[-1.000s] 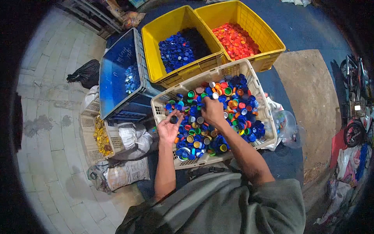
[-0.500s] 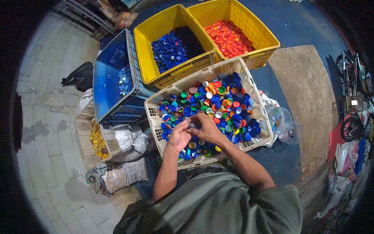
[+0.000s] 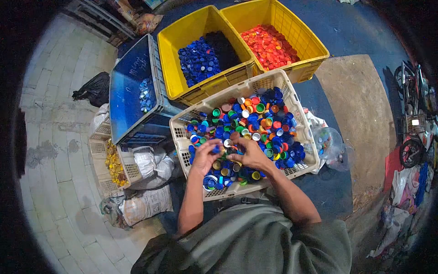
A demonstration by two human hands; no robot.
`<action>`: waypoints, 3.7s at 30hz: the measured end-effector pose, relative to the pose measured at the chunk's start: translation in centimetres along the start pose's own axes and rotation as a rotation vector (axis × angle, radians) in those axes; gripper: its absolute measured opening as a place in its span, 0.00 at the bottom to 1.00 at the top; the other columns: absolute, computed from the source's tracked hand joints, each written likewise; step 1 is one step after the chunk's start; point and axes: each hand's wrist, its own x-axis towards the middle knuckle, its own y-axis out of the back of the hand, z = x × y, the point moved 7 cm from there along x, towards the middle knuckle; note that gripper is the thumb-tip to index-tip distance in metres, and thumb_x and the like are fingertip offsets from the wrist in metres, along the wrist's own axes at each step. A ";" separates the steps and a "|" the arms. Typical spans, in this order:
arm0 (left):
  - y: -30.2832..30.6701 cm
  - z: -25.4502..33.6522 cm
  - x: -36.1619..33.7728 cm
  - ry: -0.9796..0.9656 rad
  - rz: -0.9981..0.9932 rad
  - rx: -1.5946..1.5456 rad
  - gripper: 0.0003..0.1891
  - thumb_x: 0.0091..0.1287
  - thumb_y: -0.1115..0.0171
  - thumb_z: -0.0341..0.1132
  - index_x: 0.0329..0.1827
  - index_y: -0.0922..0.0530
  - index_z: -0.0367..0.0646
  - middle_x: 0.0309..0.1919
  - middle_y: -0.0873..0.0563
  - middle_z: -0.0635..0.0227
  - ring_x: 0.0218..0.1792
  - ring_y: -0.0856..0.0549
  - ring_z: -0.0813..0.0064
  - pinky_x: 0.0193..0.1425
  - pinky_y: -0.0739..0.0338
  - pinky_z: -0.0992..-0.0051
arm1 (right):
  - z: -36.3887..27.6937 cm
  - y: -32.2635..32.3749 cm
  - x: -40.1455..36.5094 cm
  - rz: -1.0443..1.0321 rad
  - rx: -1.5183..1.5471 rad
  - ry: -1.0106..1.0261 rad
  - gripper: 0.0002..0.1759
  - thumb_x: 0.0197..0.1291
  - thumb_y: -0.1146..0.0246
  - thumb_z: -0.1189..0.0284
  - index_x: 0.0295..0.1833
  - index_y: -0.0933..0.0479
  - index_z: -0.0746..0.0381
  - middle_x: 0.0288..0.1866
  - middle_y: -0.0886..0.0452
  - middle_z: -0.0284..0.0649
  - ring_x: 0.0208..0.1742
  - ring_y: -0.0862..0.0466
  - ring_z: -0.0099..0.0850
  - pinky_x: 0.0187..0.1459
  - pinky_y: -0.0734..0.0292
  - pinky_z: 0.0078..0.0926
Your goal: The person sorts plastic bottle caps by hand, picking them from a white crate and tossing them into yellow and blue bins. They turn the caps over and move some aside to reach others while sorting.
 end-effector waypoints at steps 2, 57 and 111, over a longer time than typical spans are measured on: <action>4.0 -0.4 2.3 -0.084 0.137 0.084 0.11 0.67 0.43 0.35 0.47 0.19 0.38 0.43 0.16 0.68 0.41 0.18 0.77 0.45 0.21 0.73 | -1.6 0.7 -0.2 0.044 -0.034 0.157 0.27 0.53 0.27 0.62 0.53 0.23 0.67 0.46 0.17 0.47 0.47 0.17 0.37 0.49 0.24 0.33; 6.9 5.2 11.1 -0.591 0.782 0.934 0.24 0.57 0.27 0.46 0.43 0.24 0.34 0.22 0.19 0.61 0.22 0.19 0.68 0.30 0.24 0.65 | 5.9 4.2 -1.9 0.252 1.089 -0.215 0.06 0.62 0.38 0.68 0.38 0.25 0.57 0.32 0.23 0.31 0.32 0.24 0.23 0.34 0.27 0.23; -3.6 -1.9 0.0 -0.138 0.168 0.368 0.11 0.64 0.31 0.40 0.36 0.21 0.43 0.23 0.21 0.75 0.17 0.24 0.85 0.17 0.40 0.85 | 6.1 8.5 -2.1 0.316 1.115 -0.321 0.16 0.62 0.37 0.56 0.44 0.23 0.57 0.35 0.18 0.38 0.27 0.24 0.28 0.28 0.30 0.28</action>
